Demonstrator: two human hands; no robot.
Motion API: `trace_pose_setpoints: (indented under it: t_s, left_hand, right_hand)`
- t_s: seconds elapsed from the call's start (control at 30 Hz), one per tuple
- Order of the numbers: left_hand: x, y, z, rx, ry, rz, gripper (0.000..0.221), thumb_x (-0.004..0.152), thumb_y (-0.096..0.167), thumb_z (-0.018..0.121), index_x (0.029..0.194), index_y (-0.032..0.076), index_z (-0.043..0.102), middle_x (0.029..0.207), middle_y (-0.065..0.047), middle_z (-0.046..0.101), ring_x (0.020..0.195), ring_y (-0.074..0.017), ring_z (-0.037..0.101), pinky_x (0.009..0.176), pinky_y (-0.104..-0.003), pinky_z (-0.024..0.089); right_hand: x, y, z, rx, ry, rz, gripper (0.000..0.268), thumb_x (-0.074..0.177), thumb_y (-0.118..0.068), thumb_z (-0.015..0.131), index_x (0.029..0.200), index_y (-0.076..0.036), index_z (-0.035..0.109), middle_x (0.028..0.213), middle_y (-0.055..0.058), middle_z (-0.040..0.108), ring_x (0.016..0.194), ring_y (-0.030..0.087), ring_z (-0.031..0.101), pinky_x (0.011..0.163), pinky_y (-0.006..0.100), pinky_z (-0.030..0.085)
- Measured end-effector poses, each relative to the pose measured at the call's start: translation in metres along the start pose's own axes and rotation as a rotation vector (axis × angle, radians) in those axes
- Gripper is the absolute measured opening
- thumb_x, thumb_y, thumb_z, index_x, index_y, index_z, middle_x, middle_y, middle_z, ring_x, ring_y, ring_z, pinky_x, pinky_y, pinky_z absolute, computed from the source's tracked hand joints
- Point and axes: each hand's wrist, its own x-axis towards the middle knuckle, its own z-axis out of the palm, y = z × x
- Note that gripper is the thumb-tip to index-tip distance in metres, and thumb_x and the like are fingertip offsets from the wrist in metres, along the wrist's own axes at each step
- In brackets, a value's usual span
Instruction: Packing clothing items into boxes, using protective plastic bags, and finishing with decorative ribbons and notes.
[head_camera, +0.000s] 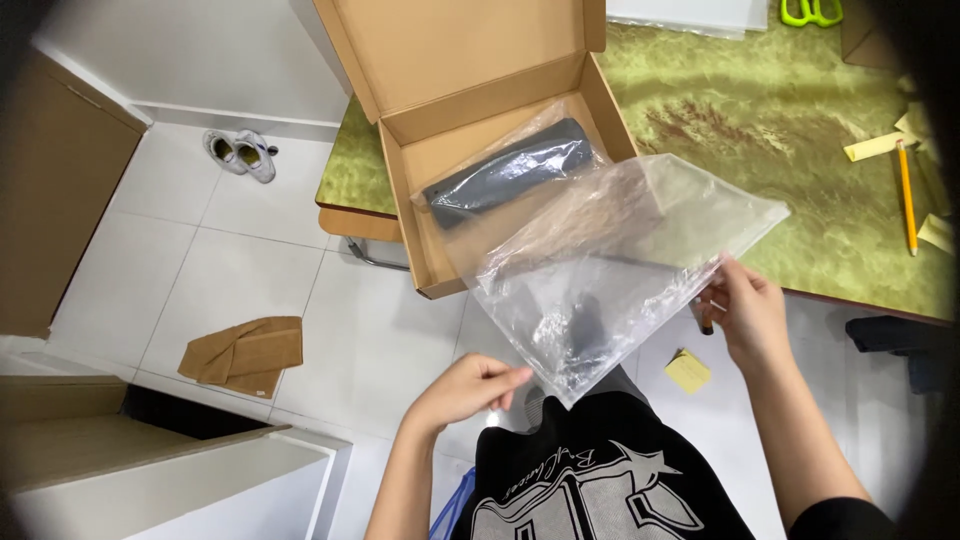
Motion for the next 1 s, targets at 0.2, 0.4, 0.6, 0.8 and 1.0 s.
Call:
trace_pose_setpoints:
  t_s: [0.2, 0.4, 0.6, 0.8, 1.0]
  left_hand:
    - [0.041, 0.065, 0.041, 0.243, 0.352, 0.307, 0.016, 0.092, 0.035, 0.079, 0.103, 0.025, 0.078, 0.103, 0.008, 0.070, 0.078, -0.0083, 0.060, 0.078, -0.024, 0.048]
    - [0.116, 0.052, 0.118, 0.780, 0.376, 0.595, 0.057, 0.088, 0.033, 0.079, 0.138, 0.020, 0.054, 0.125, -0.014, 0.057, 0.109, -0.0346, 0.061, 0.084, -0.044, 0.053]
    - [0.115, 0.065, 0.112, 0.693, 0.232, 0.416, 0.047, 0.094, 0.037, 0.073, 0.137, 0.026, 0.058, 0.138, -0.008, 0.056, 0.123, -0.0267, 0.057, 0.082, -0.036, 0.061]
    - [0.108, 0.062, 0.091, 0.542, 0.242, 0.367, 0.039, 0.092, 0.048, 0.071, 0.125, 0.029, 0.066, 0.119, 0.004, 0.062, 0.124, -0.0222, 0.058, 0.088, -0.041, 0.054]
    - [0.097, 0.075, 0.091, 0.455, 0.212, 0.291, 0.059, 0.090, 0.048, 0.070, 0.144, 0.029, 0.055, 0.119, 0.006, 0.062, 0.126, -0.0237, 0.058, 0.090, -0.044, 0.052]
  right_hand:
    - [-0.031, -0.050, 0.023, -0.102, -0.067, 0.004, 0.040, 0.113, -0.028, 0.068, 0.078, -0.011, 0.058, 0.069, 0.005, 0.056, 0.063, 0.017, 0.059, 0.060, 0.026, 0.050]
    - [-0.054, -0.070, 0.034, -0.047, -0.107, -0.059, 0.044, 0.110, -0.025, 0.069, 0.073, -0.007, 0.053, 0.066, 0.015, 0.061, 0.046, 0.025, 0.050, 0.041, 0.035, 0.043]
    - [-0.049, -0.073, 0.016, -0.172, -0.041, -0.074, 0.037, 0.110, -0.023, 0.068, 0.077, -0.009, 0.058, 0.076, 0.011, 0.068, 0.071, 0.016, 0.067, 0.069, 0.026, 0.054]
    - [-0.046, -0.067, 0.009, -0.159, -0.075, -0.087, 0.035, 0.110, -0.023, 0.069, 0.079, -0.008, 0.060, 0.079, 0.011, 0.069, 0.072, 0.017, 0.068, 0.071, 0.027, 0.054]
    - [-0.037, -0.060, 0.005, -0.121, -0.089, -0.103, 0.037, 0.110, -0.022, 0.070, 0.077, -0.009, 0.059, 0.078, 0.009, 0.067, 0.072, 0.018, 0.070, 0.071, 0.026, 0.056]
